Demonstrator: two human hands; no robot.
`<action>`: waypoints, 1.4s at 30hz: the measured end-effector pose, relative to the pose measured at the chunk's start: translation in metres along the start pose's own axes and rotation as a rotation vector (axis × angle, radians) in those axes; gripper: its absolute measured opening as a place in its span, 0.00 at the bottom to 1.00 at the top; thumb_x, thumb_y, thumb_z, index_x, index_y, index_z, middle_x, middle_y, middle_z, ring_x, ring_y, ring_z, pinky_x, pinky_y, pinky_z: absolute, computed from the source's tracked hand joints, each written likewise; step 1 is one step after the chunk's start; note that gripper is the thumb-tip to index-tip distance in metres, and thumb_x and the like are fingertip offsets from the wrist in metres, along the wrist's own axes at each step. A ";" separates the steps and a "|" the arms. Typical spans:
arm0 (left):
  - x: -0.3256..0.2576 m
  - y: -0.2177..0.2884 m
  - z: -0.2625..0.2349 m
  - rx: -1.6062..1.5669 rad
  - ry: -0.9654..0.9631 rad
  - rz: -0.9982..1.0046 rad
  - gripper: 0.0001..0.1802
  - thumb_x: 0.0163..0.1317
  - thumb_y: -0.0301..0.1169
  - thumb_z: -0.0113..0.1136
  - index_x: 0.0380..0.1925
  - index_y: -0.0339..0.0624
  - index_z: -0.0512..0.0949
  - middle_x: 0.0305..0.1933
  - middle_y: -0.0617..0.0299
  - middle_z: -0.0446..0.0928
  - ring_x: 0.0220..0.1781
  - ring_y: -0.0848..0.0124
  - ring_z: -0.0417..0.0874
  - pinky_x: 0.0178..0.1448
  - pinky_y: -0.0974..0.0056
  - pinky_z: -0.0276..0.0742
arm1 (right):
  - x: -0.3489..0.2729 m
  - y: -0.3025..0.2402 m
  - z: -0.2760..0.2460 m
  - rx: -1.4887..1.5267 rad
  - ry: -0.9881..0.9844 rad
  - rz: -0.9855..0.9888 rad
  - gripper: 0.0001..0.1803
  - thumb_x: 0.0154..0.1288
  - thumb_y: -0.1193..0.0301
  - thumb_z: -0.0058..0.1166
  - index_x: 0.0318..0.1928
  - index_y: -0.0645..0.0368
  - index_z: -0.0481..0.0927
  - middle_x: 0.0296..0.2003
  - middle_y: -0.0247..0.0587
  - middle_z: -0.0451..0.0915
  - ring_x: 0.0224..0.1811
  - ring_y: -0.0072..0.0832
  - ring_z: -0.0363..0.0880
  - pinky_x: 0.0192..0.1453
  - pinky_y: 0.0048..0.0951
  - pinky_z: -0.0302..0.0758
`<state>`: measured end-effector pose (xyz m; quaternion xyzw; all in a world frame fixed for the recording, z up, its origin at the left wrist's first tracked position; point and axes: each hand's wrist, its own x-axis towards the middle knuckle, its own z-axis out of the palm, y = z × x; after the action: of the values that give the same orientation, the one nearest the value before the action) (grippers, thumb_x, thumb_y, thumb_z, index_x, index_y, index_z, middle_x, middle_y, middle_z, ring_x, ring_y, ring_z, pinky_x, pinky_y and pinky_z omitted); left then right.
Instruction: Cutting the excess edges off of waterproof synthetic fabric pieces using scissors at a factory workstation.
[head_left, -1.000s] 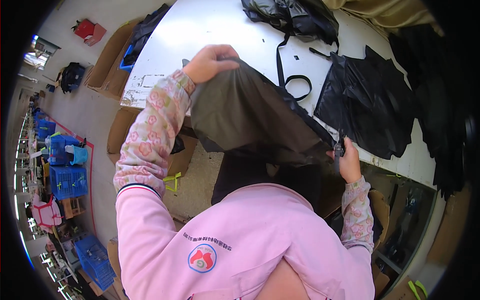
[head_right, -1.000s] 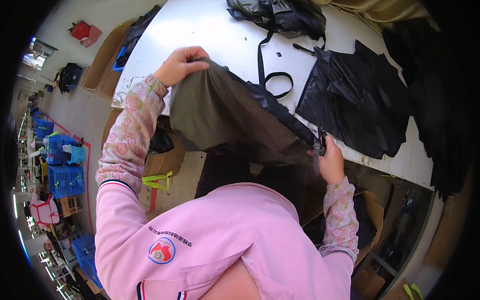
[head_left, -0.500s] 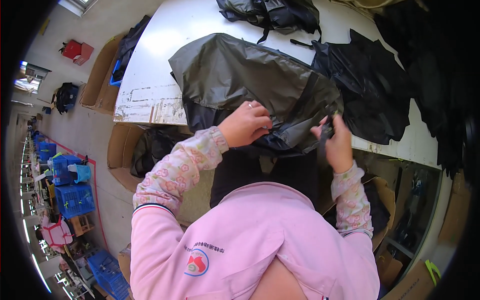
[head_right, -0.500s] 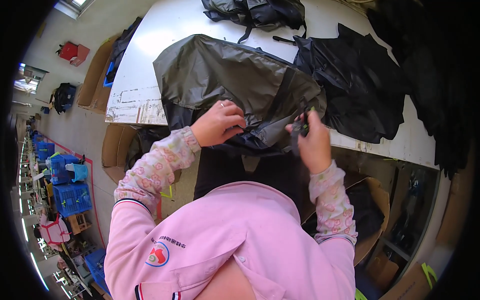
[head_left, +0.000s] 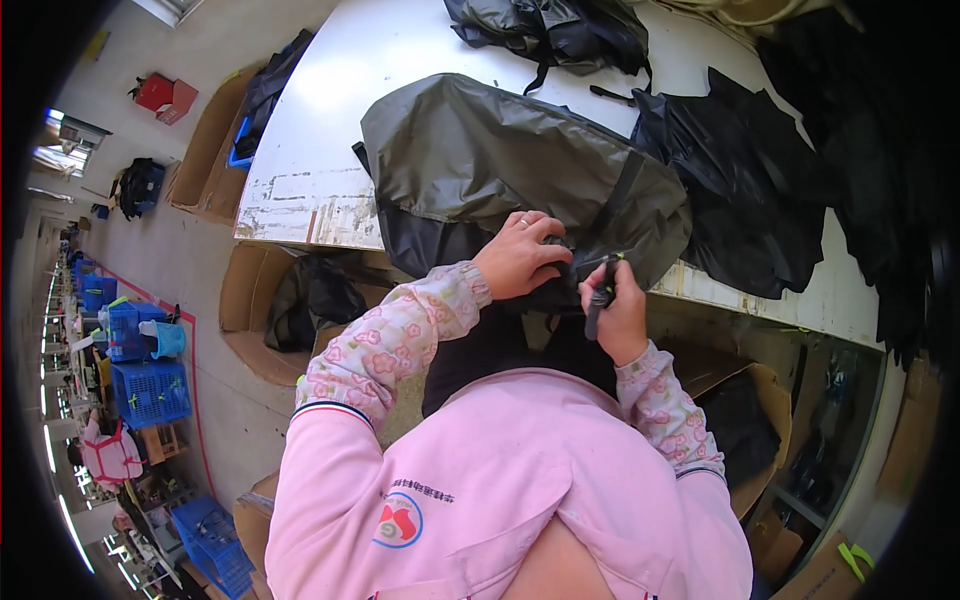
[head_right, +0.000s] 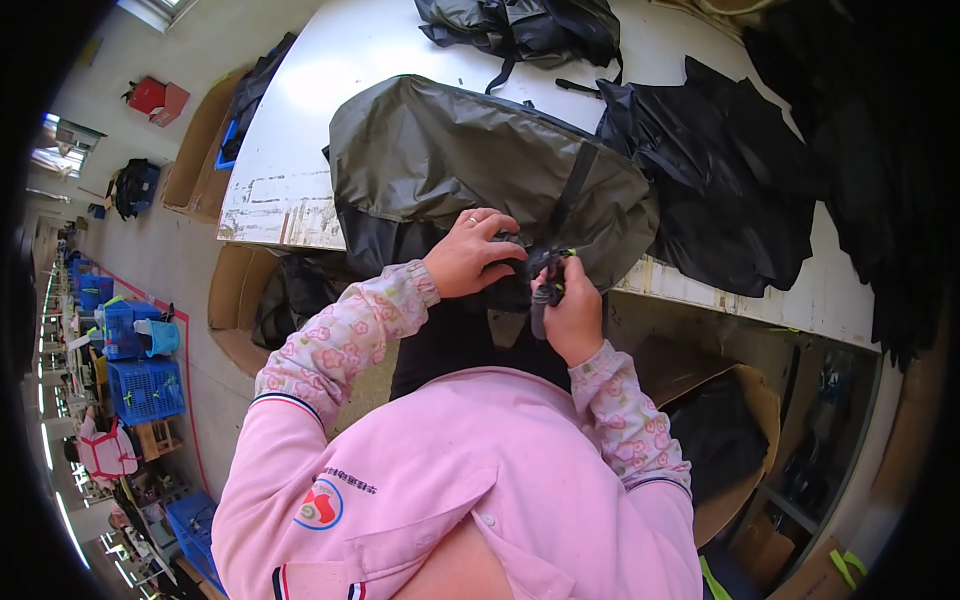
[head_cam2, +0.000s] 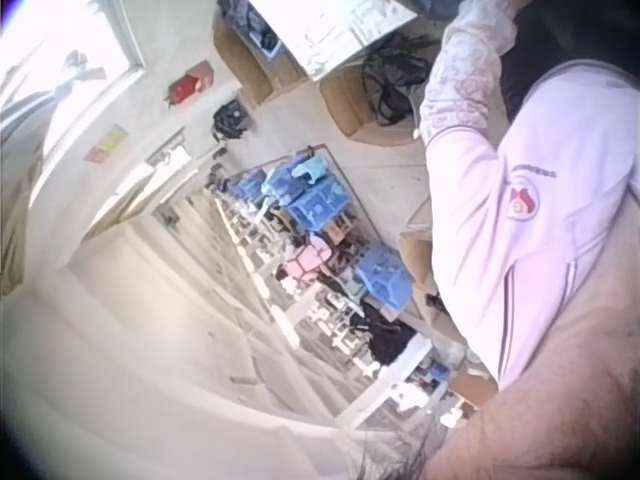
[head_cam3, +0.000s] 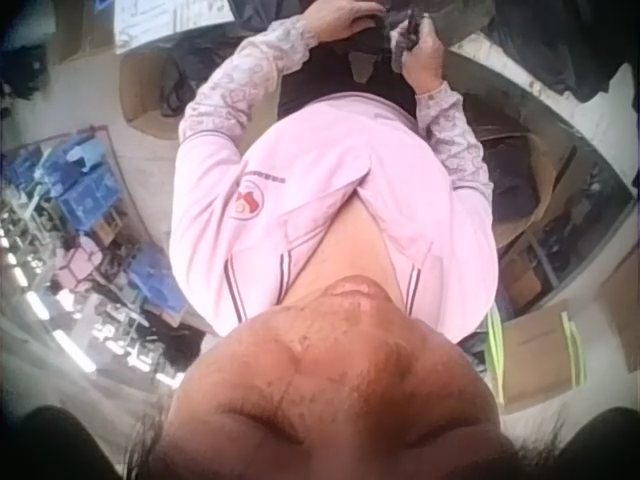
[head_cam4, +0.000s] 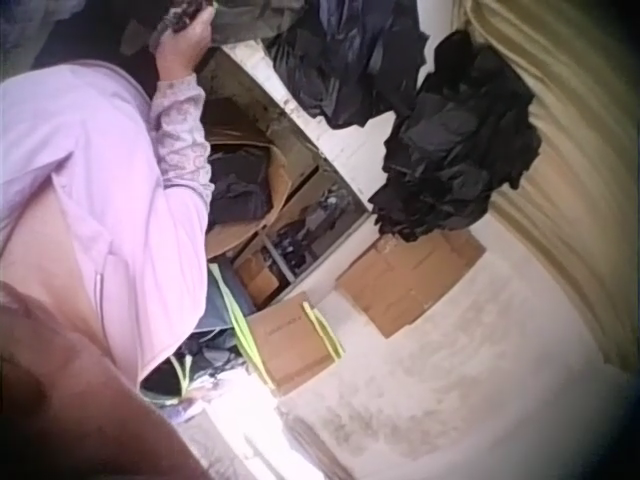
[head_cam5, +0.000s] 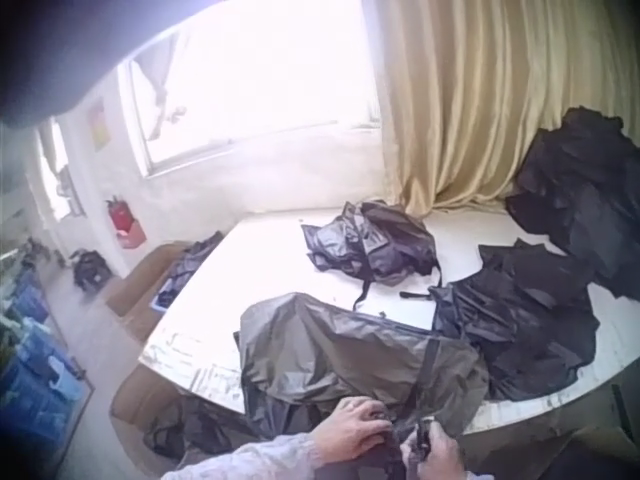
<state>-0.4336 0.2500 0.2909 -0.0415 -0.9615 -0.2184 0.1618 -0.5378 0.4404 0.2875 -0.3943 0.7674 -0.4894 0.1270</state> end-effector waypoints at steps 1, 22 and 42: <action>0.003 0.000 -0.002 -0.018 0.051 0.012 0.15 0.49 0.33 0.69 0.40 0.54 0.82 0.52 0.59 0.73 0.59 0.57 0.71 0.63 0.51 0.64 | 0.004 -0.005 -0.008 -0.002 0.000 -0.002 0.12 0.57 0.81 0.61 0.37 0.59 0.71 0.27 0.39 0.78 0.28 0.26 0.77 0.35 0.28 0.74; 0.006 -0.007 -0.015 -0.322 0.032 0.050 0.20 0.53 0.34 0.71 0.47 0.48 0.80 0.58 0.56 0.73 0.61 0.53 0.70 0.66 0.50 0.64 | 0.029 -0.026 -0.025 0.597 -0.244 0.274 0.11 0.58 0.79 0.62 0.35 0.59 0.71 0.29 0.29 0.76 0.26 0.14 0.72 0.30 0.19 0.71; 0.027 0.000 -0.015 -1.155 -0.178 -0.373 0.13 0.51 0.24 0.72 0.38 0.36 0.81 0.32 0.74 0.73 0.37 0.83 0.69 0.45 0.74 0.68 | 0.027 -0.047 -0.133 -0.633 -0.415 -0.210 0.28 0.40 0.48 0.72 0.28 0.58 0.75 0.23 0.41 0.75 0.31 0.44 0.76 0.37 0.40 0.67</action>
<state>-0.4553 0.2434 0.3123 0.0285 -0.6888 -0.7244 -0.0086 -0.6103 0.4975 0.3979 -0.5809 0.7938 -0.1487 0.1010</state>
